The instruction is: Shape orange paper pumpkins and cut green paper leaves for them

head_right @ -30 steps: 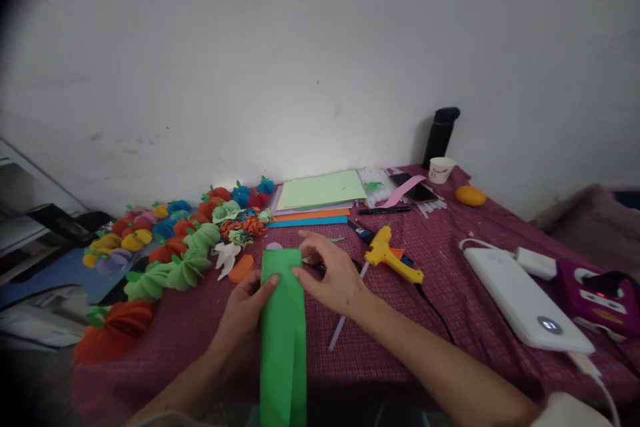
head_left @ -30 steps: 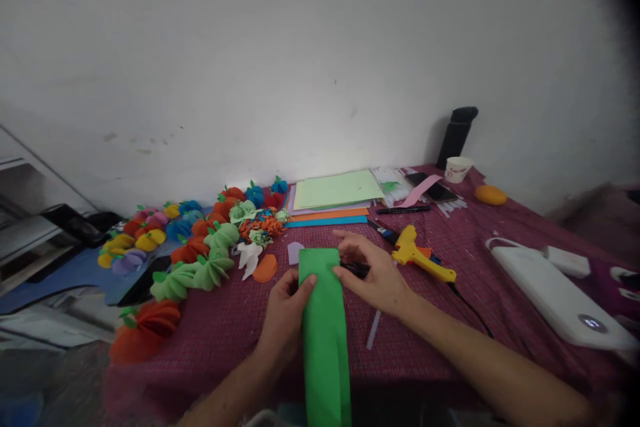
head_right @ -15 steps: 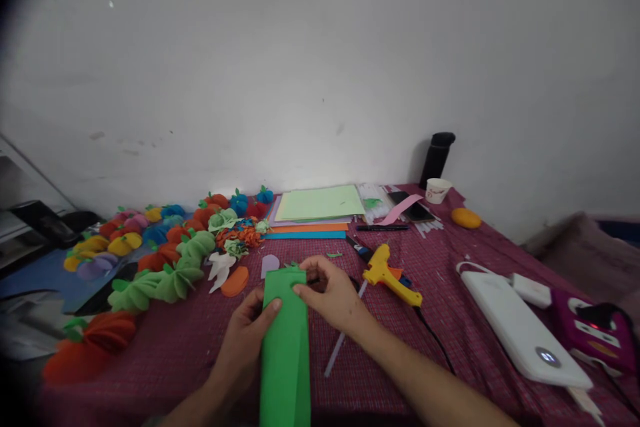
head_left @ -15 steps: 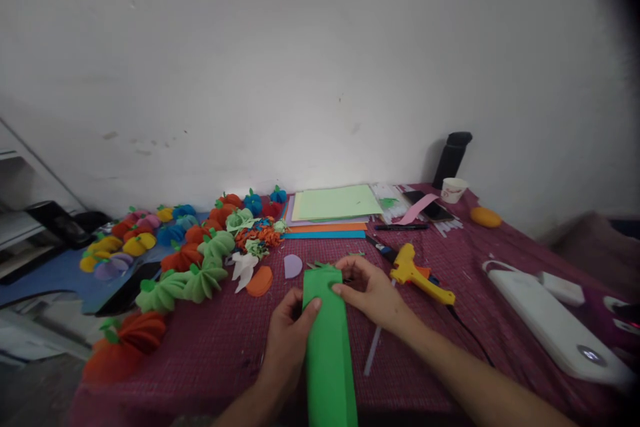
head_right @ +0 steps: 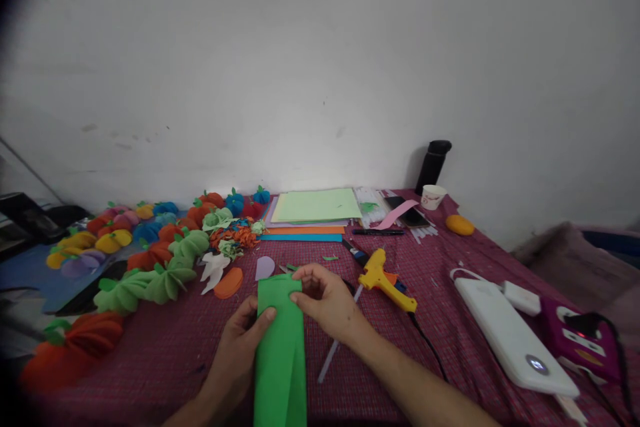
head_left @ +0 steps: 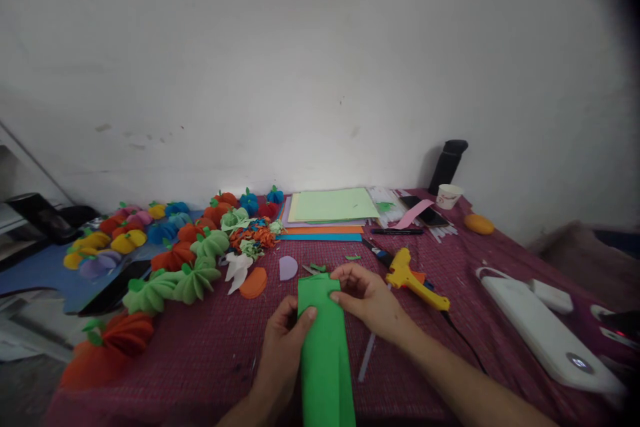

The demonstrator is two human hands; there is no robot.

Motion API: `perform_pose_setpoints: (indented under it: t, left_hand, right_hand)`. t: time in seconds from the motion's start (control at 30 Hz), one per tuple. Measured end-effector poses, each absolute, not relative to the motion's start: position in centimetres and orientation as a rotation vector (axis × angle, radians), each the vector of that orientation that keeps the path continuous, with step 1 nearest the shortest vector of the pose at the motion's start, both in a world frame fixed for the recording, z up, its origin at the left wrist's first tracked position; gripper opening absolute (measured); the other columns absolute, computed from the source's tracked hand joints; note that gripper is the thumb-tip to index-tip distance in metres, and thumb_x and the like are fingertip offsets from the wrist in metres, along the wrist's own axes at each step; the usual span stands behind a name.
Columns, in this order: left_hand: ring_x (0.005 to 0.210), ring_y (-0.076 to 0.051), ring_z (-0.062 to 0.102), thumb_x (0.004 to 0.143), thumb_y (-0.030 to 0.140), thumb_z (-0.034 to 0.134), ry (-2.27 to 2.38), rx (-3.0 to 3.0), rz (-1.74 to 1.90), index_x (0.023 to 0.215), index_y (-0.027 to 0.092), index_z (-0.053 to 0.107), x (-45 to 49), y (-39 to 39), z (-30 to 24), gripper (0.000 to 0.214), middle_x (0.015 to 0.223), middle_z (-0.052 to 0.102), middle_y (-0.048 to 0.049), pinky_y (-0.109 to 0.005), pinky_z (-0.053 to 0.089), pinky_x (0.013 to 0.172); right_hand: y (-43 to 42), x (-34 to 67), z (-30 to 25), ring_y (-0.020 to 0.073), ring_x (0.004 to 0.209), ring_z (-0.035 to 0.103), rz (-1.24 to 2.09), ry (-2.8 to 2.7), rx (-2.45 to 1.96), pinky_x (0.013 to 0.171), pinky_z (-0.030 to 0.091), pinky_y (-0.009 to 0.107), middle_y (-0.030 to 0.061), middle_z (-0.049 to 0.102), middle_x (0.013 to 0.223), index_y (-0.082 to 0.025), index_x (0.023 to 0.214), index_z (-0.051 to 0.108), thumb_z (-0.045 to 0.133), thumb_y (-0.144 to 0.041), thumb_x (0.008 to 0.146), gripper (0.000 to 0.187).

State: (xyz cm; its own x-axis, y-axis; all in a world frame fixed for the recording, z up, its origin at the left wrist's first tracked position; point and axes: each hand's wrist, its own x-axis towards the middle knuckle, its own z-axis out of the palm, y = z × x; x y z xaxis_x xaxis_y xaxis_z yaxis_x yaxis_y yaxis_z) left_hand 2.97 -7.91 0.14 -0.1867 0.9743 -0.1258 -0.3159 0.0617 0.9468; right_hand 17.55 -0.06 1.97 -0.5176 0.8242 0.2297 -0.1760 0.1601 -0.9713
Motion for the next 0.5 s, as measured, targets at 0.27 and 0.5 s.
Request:
perform_pose_setpoints:
  t: [0.27, 0.5]
  left_hand:
    - [0.053, -0.008, 0.045, 0.068, 0.033, 0.067, 1.201, 0.842, 1.438, 0.071, 0.016, 0.05, 2.97, -7.93, -0.5, 0.025, 0.064, 0.054, 0.0035, -0.019, 0.038, 0.049]
    - [0.056, -0.01, 0.05, 0.067, 0.034, 0.068, 1.166, 0.825, 1.418, 0.074, 0.017, 0.054, 3.19, -7.9, -0.76, 0.023, 0.064, 0.055, 0.0033, -0.02, 0.04, 0.052]
  right_hand:
    - [-0.19, 17.84, 2.48, 0.0063, 0.054, 0.041, 1.62, -1.489, -0.689, 0.051, 0.033, 0.019, -0.0062, 0.047, 0.062, -0.018, 0.076, 0.049, 0.07, -0.031, 0.064, 0.028]
    - [-0.21, 17.98, 2.52, 0.008, 0.055, 0.045, 1.447, -1.614, -0.775, 0.053, 0.036, 0.021, -0.0036, 0.051, 0.062, -0.016, 0.069, 0.053, 0.068, -0.034, 0.065, 0.023]
